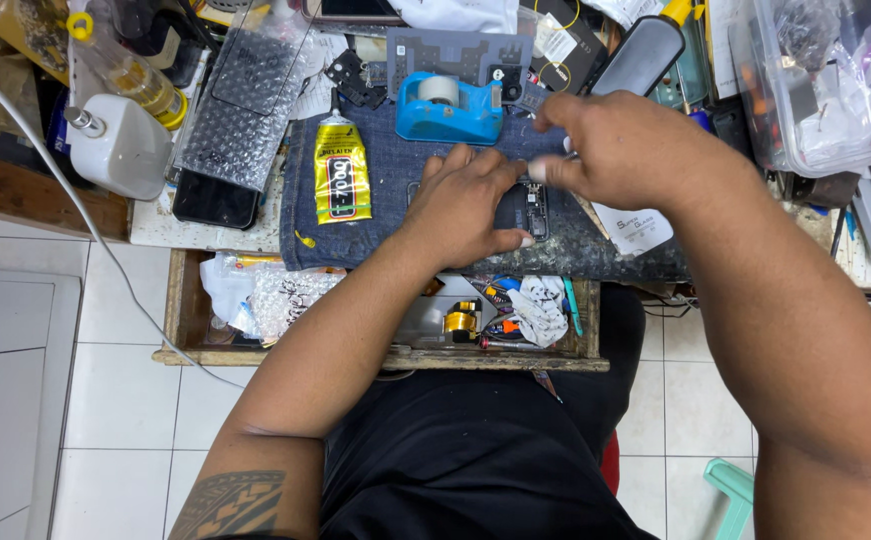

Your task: The person uses a screwdriver to probe and move internal components of a disassembled smartphone on a workbench while handling a screen protector and small parts.

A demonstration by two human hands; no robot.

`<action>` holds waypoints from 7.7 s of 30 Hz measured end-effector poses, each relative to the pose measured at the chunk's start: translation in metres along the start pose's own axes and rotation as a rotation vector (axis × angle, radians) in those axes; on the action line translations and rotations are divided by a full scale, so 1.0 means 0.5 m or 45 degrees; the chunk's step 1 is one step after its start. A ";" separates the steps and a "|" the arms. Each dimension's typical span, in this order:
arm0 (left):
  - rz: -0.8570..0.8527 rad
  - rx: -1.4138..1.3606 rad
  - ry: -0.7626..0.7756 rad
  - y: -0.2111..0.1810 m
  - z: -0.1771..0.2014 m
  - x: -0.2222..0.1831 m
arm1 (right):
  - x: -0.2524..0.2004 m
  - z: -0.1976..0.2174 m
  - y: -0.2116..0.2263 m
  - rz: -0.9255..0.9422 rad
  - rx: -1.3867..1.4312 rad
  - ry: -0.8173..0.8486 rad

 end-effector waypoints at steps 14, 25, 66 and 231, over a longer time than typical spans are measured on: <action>-0.019 0.006 -0.010 0.001 -0.001 0.001 | 0.002 -0.002 0.002 0.119 0.003 -0.099; -0.008 0.008 0.005 0.002 0.000 0.000 | -0.002 -0.003 -0.003 0.071 -0.049 -0.176; -0.235 0.253 0.043 -0.034 -0.059 0.112 | -0.107 -0.050 -0.117 0.035 0.360 -0.425; -0.410 -0.348 0.040 0.030 -0.074 0.127 | -0.064 -0.009 -0.049 0.053 0.088 -0.262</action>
Point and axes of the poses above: each hand's wrist, its own x-axis towards the middle knuckle, its own z-axis out of the back of the hand, y = z × x, the point moved 5 cm from there along x, towards the middle knuckle, and after that the axes turned 9 degrees about -z, right-handed, at the moved point
